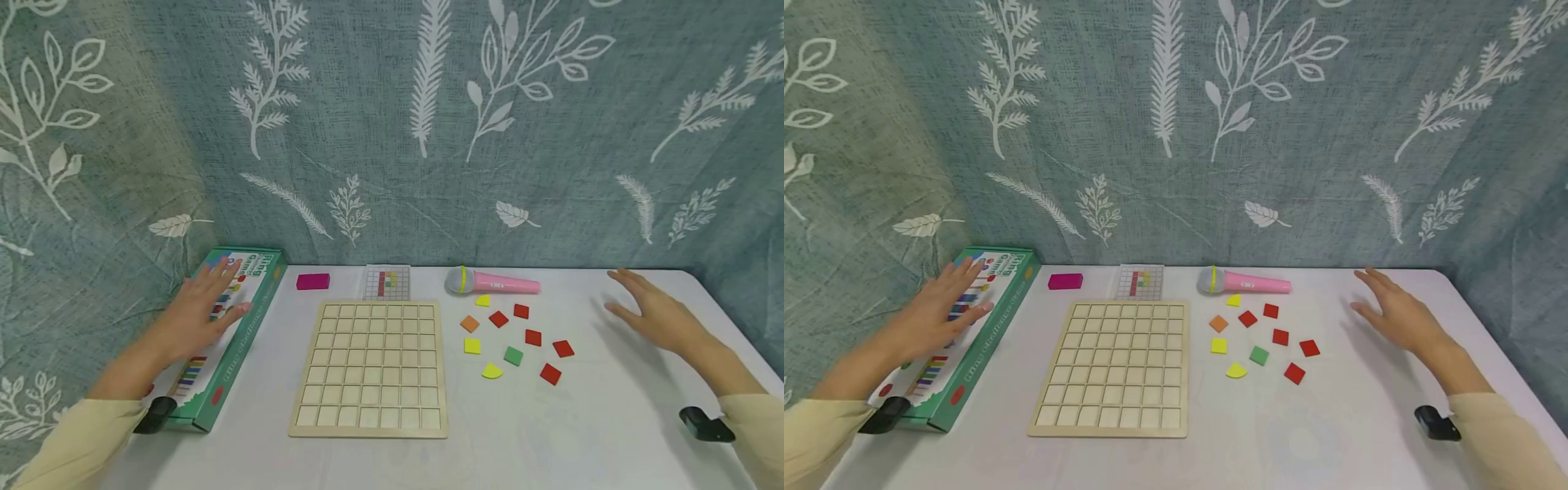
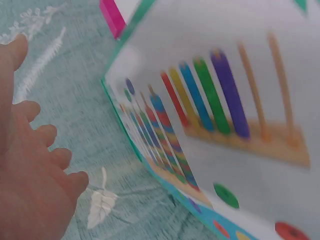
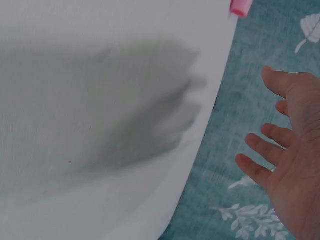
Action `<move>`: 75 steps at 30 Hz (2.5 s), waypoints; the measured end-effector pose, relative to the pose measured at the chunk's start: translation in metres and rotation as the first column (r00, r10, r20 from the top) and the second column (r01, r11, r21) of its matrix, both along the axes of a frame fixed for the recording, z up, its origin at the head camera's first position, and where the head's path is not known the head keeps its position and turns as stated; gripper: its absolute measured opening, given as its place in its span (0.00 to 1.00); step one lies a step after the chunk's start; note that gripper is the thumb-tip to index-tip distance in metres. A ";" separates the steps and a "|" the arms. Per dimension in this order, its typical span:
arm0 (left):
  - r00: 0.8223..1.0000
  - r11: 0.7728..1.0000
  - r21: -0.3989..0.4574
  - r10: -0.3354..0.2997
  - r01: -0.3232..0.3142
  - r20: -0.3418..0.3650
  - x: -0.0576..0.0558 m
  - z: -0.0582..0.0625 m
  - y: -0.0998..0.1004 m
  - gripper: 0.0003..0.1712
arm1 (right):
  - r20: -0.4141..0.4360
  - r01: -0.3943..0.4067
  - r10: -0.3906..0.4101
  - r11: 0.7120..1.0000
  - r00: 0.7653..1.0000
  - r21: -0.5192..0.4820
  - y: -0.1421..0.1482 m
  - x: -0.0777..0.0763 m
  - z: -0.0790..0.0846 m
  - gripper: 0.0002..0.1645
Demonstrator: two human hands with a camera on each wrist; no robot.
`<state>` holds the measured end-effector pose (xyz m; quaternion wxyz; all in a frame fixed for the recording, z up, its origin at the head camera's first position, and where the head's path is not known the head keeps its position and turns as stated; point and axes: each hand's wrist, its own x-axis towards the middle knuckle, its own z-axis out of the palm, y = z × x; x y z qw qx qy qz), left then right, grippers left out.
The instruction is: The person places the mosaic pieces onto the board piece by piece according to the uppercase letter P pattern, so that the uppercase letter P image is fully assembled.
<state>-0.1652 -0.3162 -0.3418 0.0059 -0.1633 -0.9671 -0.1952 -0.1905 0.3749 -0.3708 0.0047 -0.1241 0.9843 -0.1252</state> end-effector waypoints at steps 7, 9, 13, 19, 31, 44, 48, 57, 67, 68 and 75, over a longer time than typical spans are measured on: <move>0.993 0.997 0.029 -0.071 0.075 -0.099 0.006 0.001 0.015 0.46 | -0.063 -0.027 0.029 0.999 0.998 0.033 -0.024 0.007 0.001 0.39; 0.989 0.996 0.012 -0.086 0.088 -0.118 0.007 0.001 0.021 0.46 | -0.071 -0.034 0.036 0.999 0.997 0.033 -0.030 0.010 0.002 0.39; 0.994 0.997 -0.006 -0.077 0.077 -0.075 0.013 0.000 0.035 0.47 | -0.099 -0.064 0.063 0.998 0.993 -0.006 -0.044 0.019 0.002 0.40; 0.998 0.998 0.015 -0.057 0.058 -0.009 0.024 -0.002 0.050 0.47 | -0.159 -0.145 0.137 0.989 0.978 -0.040 -0.067 0.031 0.000 0.39; 0.995 0.996 0.002 -0.094 0.094 0.028 0.039 -0.026 0.073 0.47 | -0.154 -0.260 0.240 0.958 0.958 -0.120 -0.114 0.050 -0.003 0.32; 0.987 0.991 0.018 -0.131 0.130 0.090 0.048 -0.057 0.097 0.46 | -0.043 -0.324 0.325 0.904 0.945 -0.278 -0.152 0.058 -0.021 0.17; 0.982 0.991 0.005 -0.134 0.135 0.135 0.053 -0.060 0.097 0.48 | -0.011 -0.295 0.305 0.909 0.952 -0.294 -0.162 0.060 -0.027 0.16; 0.962 0.982 -0.004 -0.183 0.188 0.202 0.066 -0.065 0.097 0.57 | -0.036 -0.259 0.259 0.931 0.965 -0.258 -0.173 0.061 -0.039 0.17; 0.956 0.980 -0.015 -0.190 0.199 0.224 0.068 -0.070 0.095 0.63 | -0.029 -0.124 0.120 0.966 0.992 -0.228 -0.185 0.066 -0.045 0.16; 0.954 0.980 -0.012 -0.193 0.201 0.229 0.069 -0.070 0.095 0.63 | -0.025 -0.107 0.104 0.969 0.994 -0.223 -0.186 0.066 -0.046 0.16; 0.946 0.979 -0.004 -0.198 0.206 0.255 0.072 -0.067 0.093 0.64 | -0.051 -0.109 0.100 0.966 0.994 -0.236 -0.190 0.069 -0.048 0.16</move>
